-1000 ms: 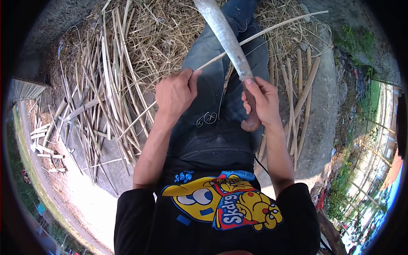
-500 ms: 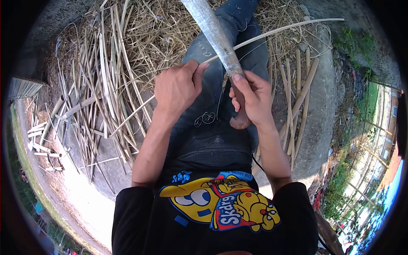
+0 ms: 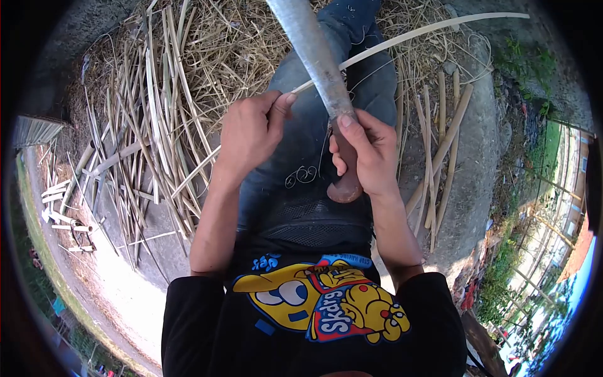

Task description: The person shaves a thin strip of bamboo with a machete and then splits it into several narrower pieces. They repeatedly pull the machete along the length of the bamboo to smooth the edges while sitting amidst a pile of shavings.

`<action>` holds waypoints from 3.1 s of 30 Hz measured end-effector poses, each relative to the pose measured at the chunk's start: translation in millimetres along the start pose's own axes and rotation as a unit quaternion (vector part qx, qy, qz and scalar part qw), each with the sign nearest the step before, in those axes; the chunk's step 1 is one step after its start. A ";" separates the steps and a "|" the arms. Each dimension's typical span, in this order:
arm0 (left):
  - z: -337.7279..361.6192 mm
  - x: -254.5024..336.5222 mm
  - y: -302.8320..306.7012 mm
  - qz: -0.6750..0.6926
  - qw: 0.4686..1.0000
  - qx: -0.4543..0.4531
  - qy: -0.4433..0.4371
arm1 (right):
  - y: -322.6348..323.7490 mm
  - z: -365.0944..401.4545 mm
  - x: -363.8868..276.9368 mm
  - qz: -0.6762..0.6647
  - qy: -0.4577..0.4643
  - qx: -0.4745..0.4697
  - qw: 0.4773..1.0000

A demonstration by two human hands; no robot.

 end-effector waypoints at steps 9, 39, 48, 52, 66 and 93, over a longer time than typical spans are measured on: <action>-21.0 -54.3 63.6 0.204 0.972 0.106 0.040 | 55.7 7.8 -58.4 -0.043 0.148 0.157 0.976; 43.7 -5.7 -78.1 0.624 0.770 -0.046 0.123 | 14.8 -36.0 -18.4 -0.092 0.179 0.166 0.965; 116.1 43.1 -52.2 0.236 0.918 -0.314 0.044 | 40.2 -48.6 -11.5 -0.069 0.209 0.192 0.956; 115.4 152.1 -23.5 0.449 0.843 -0.228 -0.190 | 42.6 -57.5 -3.4 -0.063 0.214 0.202 0.954; 102.9 245.8 13.9 0.567 0.764 -0.183 -0.248 | 36.8 -52.1 12.0 -0.050 0.191 0.184 0.963; 60.6 -89.1 0.5 0.046 0.988 -0.134 0.063 | 48.8 -73.2 -18.4 0.249 0.229 0.074 0.938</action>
Point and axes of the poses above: each hand's wrist, its own z-axis away from the middle knuckle, its own y-axis out of the back of the hand, x = y × z, the point moved 8 cm from there along -z, towards the middle knuckle, and after that the axes turned 9 degrees about y, right-handed, at the moved point
